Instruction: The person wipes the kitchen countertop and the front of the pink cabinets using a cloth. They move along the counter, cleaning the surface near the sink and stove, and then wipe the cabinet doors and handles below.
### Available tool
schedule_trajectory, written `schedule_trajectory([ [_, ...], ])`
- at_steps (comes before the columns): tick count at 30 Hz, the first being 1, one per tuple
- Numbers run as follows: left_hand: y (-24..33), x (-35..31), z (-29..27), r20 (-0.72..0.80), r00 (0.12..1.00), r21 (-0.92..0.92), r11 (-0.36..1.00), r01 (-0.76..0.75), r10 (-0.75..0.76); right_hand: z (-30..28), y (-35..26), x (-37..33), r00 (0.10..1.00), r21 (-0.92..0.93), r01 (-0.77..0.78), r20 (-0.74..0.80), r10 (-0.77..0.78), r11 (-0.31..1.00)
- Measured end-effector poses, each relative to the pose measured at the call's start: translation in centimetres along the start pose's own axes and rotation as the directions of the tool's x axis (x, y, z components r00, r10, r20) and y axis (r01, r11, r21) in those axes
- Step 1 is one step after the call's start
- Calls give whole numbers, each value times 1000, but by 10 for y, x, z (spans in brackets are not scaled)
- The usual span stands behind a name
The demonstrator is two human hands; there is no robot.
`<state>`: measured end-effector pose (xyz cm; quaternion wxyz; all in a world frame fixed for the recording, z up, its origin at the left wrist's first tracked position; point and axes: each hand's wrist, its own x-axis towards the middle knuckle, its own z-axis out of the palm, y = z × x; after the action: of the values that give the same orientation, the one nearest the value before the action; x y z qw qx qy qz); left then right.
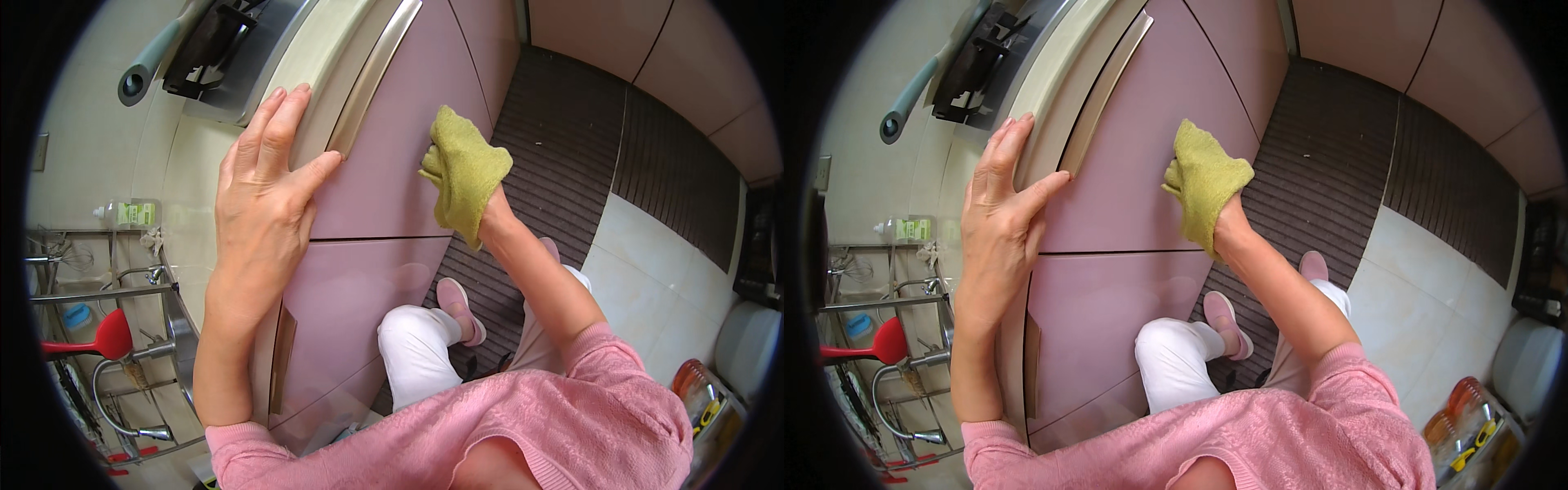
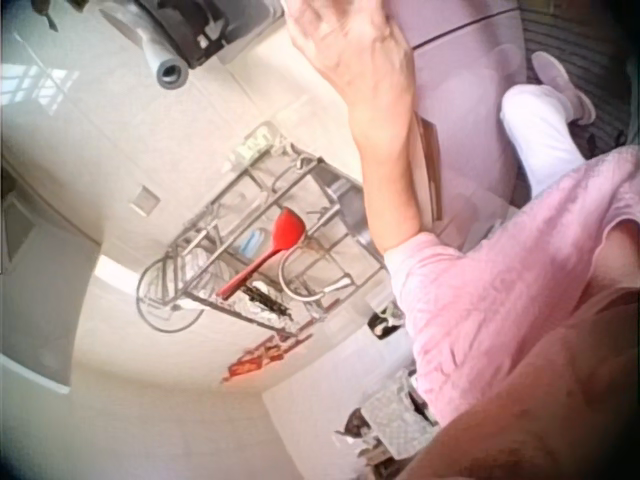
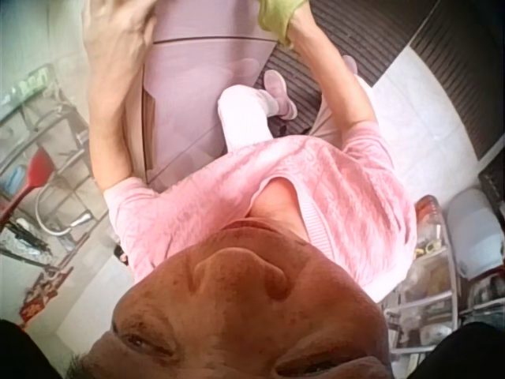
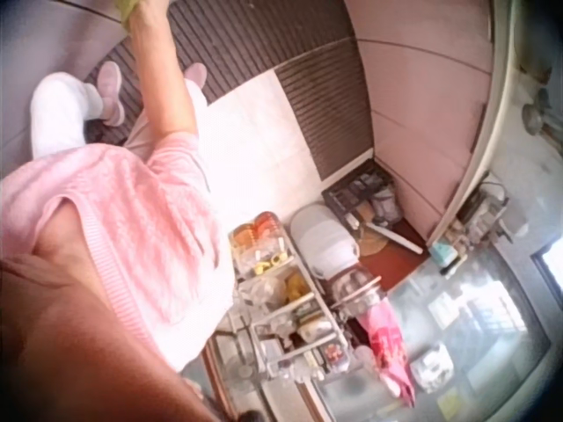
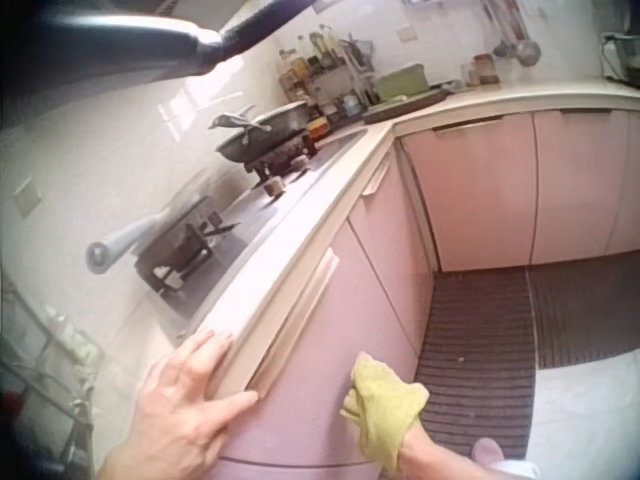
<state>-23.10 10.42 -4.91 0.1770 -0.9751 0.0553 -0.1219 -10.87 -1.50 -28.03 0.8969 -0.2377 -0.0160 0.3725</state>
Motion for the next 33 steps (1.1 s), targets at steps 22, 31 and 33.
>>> schedule_trajectory([
  [22,0,-1,-5,6,1000,-17,1000,-3,3,19,4,16,967,-463,249,68,-247,851],
  [31,-5,-2,-1,-61,996,-161,985,57,-67,99,47,-3,801,-464,577,162,-576,672],
  [33,-4,-3,1,-78,994,-172,983,61,-75,106,51,-1,838,-407,528,109,-534,746],
])
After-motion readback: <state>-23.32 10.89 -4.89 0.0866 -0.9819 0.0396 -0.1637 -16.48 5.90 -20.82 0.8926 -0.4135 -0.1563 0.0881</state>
